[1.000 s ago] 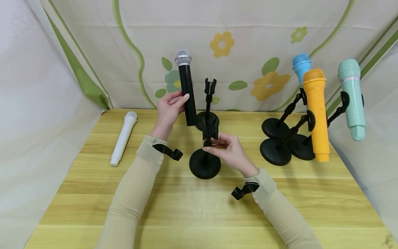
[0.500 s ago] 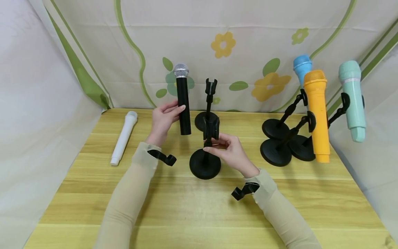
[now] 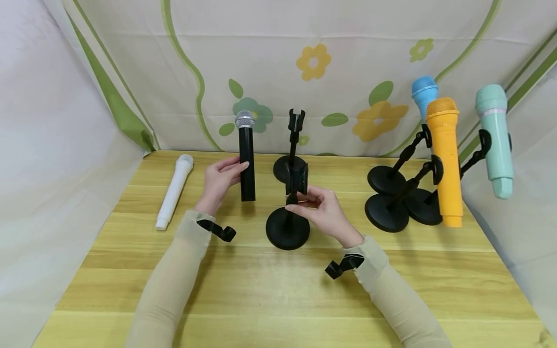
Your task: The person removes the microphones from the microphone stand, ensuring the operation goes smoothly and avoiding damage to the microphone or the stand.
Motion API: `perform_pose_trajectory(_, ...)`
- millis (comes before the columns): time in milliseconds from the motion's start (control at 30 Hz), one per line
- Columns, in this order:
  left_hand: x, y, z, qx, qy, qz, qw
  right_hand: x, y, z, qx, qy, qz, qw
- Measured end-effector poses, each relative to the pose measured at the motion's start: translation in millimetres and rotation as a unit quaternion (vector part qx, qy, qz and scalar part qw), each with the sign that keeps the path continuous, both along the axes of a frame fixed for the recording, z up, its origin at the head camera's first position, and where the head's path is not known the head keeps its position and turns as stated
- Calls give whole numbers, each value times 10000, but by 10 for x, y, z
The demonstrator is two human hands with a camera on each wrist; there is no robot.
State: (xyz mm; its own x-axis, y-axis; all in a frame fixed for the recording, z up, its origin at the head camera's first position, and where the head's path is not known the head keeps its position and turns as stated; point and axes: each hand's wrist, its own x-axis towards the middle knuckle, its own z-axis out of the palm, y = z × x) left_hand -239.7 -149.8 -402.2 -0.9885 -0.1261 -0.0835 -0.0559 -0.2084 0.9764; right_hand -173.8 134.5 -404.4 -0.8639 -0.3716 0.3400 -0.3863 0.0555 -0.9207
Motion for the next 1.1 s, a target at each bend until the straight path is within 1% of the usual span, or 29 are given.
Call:
perform_pose_trajectory(167, 49, -133, -102, -264, -75, 37, 9996, 10, -20, 36, 73, -108, -9, 9999)
perform_pose_trajectory(300, 85, -239, -150, -387, -160, 59, 9991, 81, -47, 175, 53, -85, 39, 9999)
perform_pose_trajectory(400, 116, -306, -173, -521, -289, 79, 9982, 127, -58, 263, 21, -72, 70, 9999)
perform_pose_trajectory(633, 170, -451, -229, -909, -538, 22, 9944, 135, -55, 273, -3, -87, 66, 9999)
perform_pose_trajectory(867, 246, -554, -246, -1100, -651, 70, 9918, 141, -49, 276, 73, -124, 26, 9999)
perform_pose_trajectory(1100, 288, -657, -285, -1293, -755, 141, 9886, 142, -42, 265, 63, -94, 30, 9999)
